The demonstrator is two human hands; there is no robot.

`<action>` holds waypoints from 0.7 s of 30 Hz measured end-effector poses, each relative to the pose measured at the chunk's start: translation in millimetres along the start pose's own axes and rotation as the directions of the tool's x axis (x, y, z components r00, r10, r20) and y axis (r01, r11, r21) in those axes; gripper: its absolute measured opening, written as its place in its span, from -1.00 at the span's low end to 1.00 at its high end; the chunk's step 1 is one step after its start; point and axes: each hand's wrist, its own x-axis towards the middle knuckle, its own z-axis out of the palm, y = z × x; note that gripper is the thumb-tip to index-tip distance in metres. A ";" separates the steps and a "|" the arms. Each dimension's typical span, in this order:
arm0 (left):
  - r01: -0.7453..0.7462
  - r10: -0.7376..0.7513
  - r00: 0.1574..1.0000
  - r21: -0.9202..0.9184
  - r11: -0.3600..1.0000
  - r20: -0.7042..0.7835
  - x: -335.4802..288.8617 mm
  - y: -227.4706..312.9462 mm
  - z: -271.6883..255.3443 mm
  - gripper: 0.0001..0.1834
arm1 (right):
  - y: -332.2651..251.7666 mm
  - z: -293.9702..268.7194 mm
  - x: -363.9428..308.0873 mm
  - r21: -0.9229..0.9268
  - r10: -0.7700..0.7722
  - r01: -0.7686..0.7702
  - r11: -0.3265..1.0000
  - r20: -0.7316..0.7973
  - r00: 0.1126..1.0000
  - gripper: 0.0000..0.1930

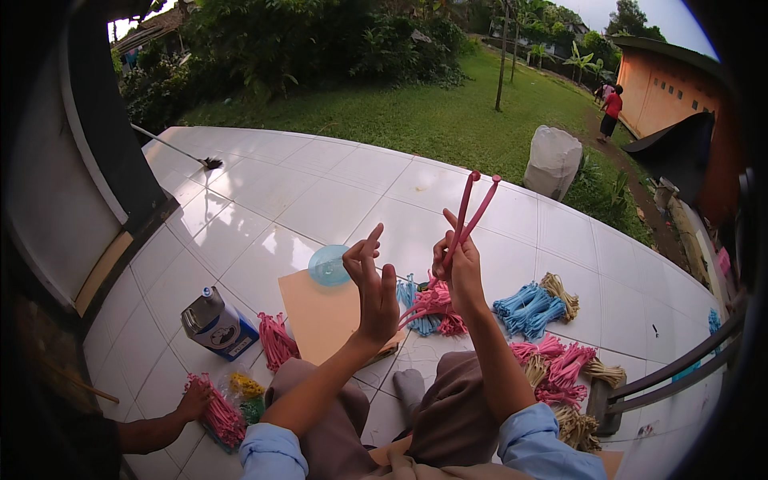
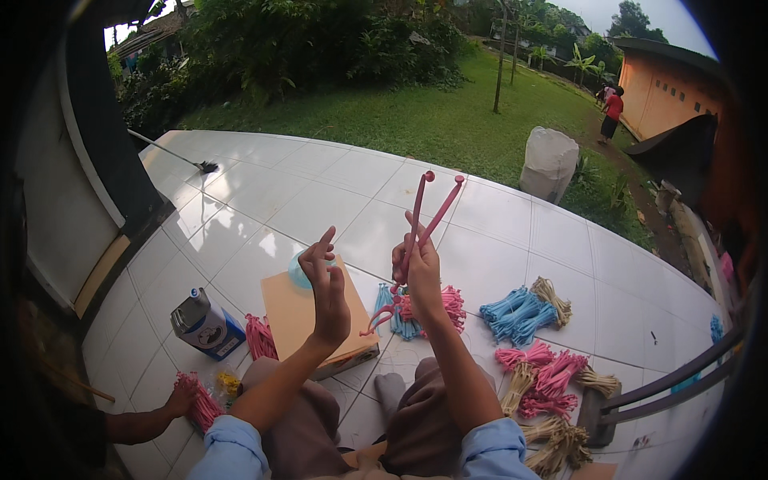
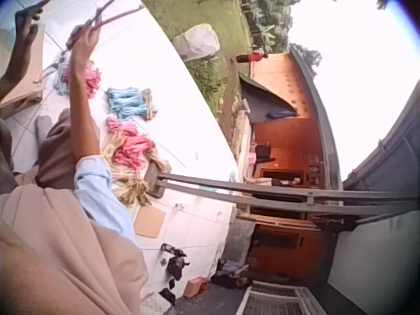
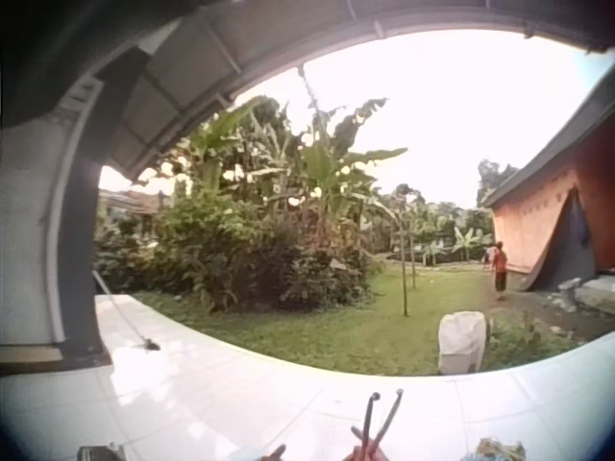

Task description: The person organizes pink and blue straps, then applies glue from a small bowl to yellow and green fabric flower ornaments using their finger.

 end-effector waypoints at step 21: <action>-0.522 0.261 0.462 0.022 0.853 0.848 23.6 -61.5 93.3 -0.80 | 23.6 -138.5 -30.2 -0.888 0.389 -0.037 0.458 0.163 0.907 -0.30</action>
